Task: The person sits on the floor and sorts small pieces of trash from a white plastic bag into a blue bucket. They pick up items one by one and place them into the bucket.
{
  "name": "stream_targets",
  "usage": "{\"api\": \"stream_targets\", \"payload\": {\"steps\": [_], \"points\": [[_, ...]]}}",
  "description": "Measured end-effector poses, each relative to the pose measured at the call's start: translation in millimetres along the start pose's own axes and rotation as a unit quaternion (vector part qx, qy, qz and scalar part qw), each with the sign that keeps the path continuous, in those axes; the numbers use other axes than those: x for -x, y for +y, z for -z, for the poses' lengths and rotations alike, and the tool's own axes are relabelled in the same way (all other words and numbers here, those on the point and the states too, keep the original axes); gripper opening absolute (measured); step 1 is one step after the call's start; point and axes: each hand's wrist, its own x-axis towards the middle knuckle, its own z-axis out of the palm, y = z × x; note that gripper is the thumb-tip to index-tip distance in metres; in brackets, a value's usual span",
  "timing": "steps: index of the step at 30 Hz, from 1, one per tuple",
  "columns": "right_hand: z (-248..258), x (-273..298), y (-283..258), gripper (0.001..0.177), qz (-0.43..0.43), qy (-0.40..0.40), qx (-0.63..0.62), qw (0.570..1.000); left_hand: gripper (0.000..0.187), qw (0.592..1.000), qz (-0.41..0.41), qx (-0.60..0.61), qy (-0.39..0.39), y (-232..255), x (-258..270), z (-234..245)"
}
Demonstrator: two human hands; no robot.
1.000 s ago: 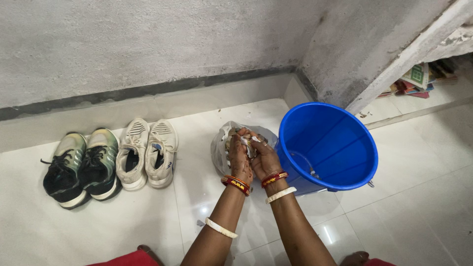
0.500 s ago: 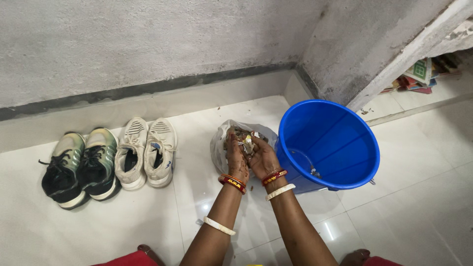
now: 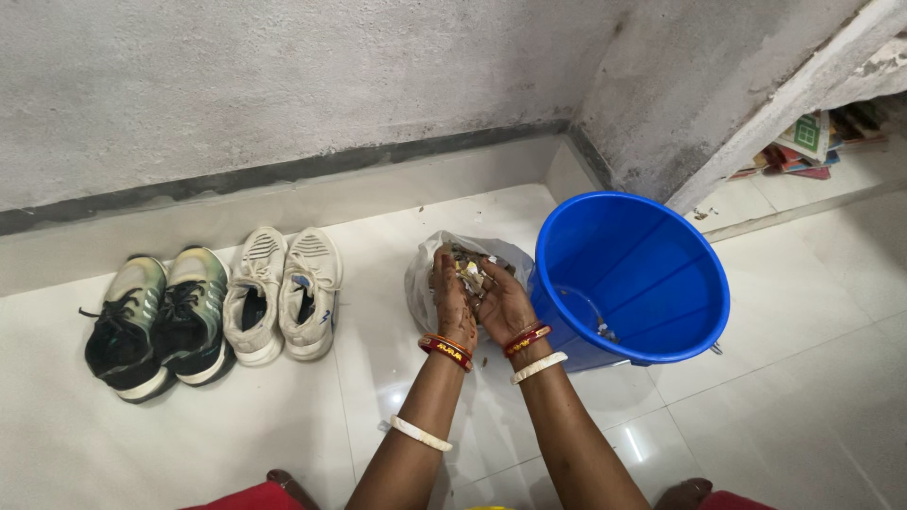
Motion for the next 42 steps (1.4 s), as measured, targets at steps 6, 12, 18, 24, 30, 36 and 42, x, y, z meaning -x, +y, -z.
{"api": "stream_targets", "payload": {"steps": [6, 12, 18, 24, 30, 36, 42], "points": [[-9.8, 4.7, -5.3, 0.029, 0.014, -0.005, 0.017, 1.0, 0.065, 0.999, -0.009, 0.025, -0.019, -3.6, -5.5, 2.5], [-19.2, 8.6, -11.6, 0.034, 0.019, 0.034, 0.053, 0.998, 0.064, 1.0, 0.009, 0.02, -0.017, -1.6, -4.2, 3.4], [-14.9, 7.8, -9.2, 0.036, 0.028, 0.036, 0.073, 0.996, 0.061, 0.999, 0.012, 0.044, -0.012, -1.4, -5.0, 3.7], [-14.7, 4.9, -5.5, 0.041, 0.021, 0.057, 0.11, 0.992, 0.062, 0.999, 0.02, 0.04, -0.013, -2.6, -8.6, 6.1], [-11.7, 2.2, -1.4, 0.043, 0.01, 0.057, 0.143, 0.988, 0.064, 0.999, 0.047, -0.016, 0.015, 0.3, -6.7, 7.8], [6.8, -9.3, 4.4, 0.053, 0.025, 0.04, 0.16, 0.986, 0.062, 0.997, -0.004, 0.067, -0.043, -4.9, -8.8, 10.7], [26.3, -19.8, 10.7, 0.061, 0.035, 0.04, 0.175, 0.983, 0.062, 0.997, 0.01, 0.062, -0.035, -9.2, -14.4, 15.1]]}}
